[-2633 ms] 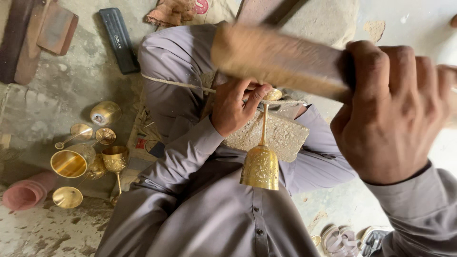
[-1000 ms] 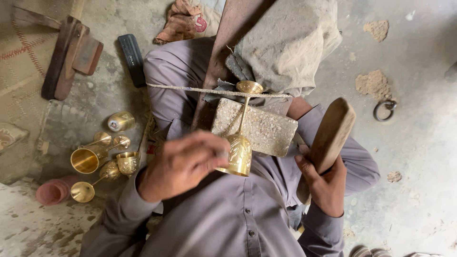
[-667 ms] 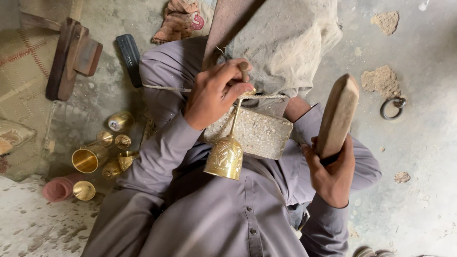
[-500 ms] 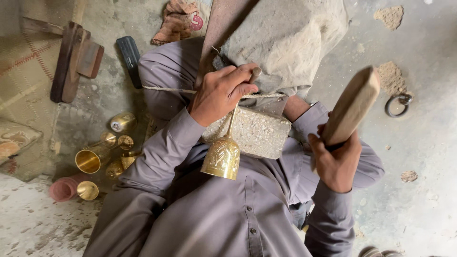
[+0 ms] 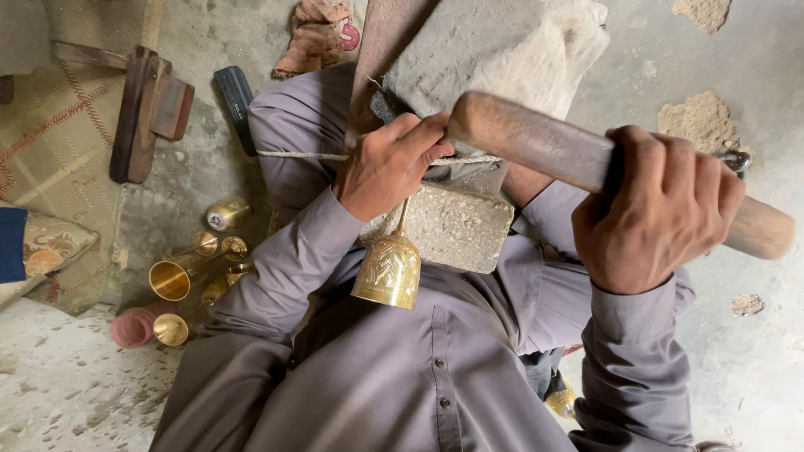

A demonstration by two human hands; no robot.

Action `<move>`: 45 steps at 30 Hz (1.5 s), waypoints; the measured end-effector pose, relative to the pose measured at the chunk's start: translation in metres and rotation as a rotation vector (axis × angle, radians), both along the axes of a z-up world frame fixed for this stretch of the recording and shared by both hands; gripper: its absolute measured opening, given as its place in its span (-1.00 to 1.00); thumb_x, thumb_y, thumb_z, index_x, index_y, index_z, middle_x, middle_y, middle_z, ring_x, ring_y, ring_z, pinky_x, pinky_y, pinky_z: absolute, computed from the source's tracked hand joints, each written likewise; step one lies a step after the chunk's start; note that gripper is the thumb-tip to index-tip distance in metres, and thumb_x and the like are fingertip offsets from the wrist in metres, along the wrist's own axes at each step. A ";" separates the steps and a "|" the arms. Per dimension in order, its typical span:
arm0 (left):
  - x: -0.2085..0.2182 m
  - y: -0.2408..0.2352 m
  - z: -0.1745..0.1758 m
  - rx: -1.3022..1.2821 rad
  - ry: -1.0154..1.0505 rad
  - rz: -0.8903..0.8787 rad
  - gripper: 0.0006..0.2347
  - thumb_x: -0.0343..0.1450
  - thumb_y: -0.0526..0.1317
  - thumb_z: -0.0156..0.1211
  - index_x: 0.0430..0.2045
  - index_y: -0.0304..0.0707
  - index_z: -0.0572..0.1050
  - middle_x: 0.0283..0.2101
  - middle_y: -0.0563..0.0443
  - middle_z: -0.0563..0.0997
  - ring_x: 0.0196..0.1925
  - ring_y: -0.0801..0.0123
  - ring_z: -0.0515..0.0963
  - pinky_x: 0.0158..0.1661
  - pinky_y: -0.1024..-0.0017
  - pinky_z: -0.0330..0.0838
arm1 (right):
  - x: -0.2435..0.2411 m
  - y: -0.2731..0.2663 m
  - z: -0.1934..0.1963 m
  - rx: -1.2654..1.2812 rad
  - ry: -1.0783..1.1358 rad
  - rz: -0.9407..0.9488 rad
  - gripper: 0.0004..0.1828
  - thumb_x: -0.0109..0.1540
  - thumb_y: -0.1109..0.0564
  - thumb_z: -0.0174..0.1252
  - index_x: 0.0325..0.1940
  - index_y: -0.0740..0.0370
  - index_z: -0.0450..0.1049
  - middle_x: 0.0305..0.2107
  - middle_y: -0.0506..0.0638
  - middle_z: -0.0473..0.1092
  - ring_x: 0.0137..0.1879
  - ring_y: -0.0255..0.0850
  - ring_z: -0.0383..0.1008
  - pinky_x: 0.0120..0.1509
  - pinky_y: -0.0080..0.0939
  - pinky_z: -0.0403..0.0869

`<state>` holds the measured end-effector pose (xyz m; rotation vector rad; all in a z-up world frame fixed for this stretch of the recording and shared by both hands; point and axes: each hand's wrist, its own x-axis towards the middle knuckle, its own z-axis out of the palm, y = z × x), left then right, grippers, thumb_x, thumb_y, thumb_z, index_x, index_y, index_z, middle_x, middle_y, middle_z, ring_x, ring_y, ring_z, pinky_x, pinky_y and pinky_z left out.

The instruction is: The person sits on the floor and repeatedly strikes a brass bell with a wooden mallet while holding a chisel against its surface. The bell is placed on a block and rotated occasionally to work different areas.

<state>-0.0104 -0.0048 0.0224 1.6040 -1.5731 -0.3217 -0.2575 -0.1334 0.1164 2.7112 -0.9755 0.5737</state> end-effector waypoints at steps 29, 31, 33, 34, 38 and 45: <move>0.005 -0.005 -0.002 0.034 0.056 -0.045 -0.71 0.58 -0.15 0.22 0.12 -0.28 0.41 -0.27 -0.10 0.57 -0.37 0.21 0.61 -0.37 0.31 0.49 | -0.003 -0.009 -0.001 0.326 -0.086 0.042 -0.70 0.25 0.39 0.10 0.08 0.33 0.43 -0.25 0.11 0.42 -0.18 -0.06 0.38 0.04 -0.10 0.29; 0.005 -0.007 0.001 0.054 0.077 -0.048 -0.72 0.57 -0.15 0.23 0.09 -0.29 0.42 -0.26 -0.11 0.58 -0.34 0.18 0.63 -0.34 0.28 0.51 | -0.002 -0.009 -0.004 0.445 -0.174 0.037 -0.64 0.21 0.41 0.02 0.09 0.34 0.39 -0.20 0.10 0.40 -0.12 -0.09 0.39 0.07 -0.19 0.31; 0.006 -0.010 0.006 0.058 0.051 -0.045 -0.77 0.57 -0.14 0.24 0.01 -0.23 0.44 -0.26 -0.08 0.60 -0.31 0.17 0.65 -0.28 0.28 0.55 | 0.002 -0.010 -0.003 0.410 -0.142 0.025 -0.65 0.16 0.42 0.04 0.04 0.34 0.41 -0.25 0.11 0.41 -0.18 -0.08 0.38 0.00 -0.16 0.31; 0.007 -0.010 0.009 0.063 0.065 -0.049 -0.76 0.57 -0.16 0.25 0.02 -0.26 0.44 -0.26 -0.11 0.59 -0.31 0.13 0.64 -0.29 0.26 0.53 | 0.004 -0.012 -0.002 0.317 -0.095 0.030 -0.65 0.14 0.42 0.11 0.01 0.34 0.45 -0.30 0.13 0.42 -0.26 -0.04 0.37 -0.07 -0.07 0.29; 0.006 -0.009 0.018 0.077 0.097 -0.065 -0.74 0.54 -0.19 0.25 0.05 -0.29 0.44 -0.24 -0.14 0.59 -0.27 0.04 0.63 -0.30 0.22 0.50 | 0.008 -0.009 0.003 0.772 -0.470 0.002 -0.65 0.17 0.37 0.02 0.06 0.36 0.30 -0.24 0.11 0.41 -0.17 -0.05 0.47 -0.05 -0.05 0.42; 0.006 -0.011 0.019 0.092 0.085 -0.074 -0.71 0.53 -0.22 0.28 0.08 -0.33 0.42 -0.24 -0.17 0.58 -0.28 0.05 0.62 -0.31 0.21 0.50 | 0.002 -0.009 0.011 0.479 -0.270 0.059 -0.60 0.18 0.47 0.07 0.10 0.39 0.35 -0.19 0.17 0.44 -0.11 0.03 0.53 -0.01 -0.06 0.49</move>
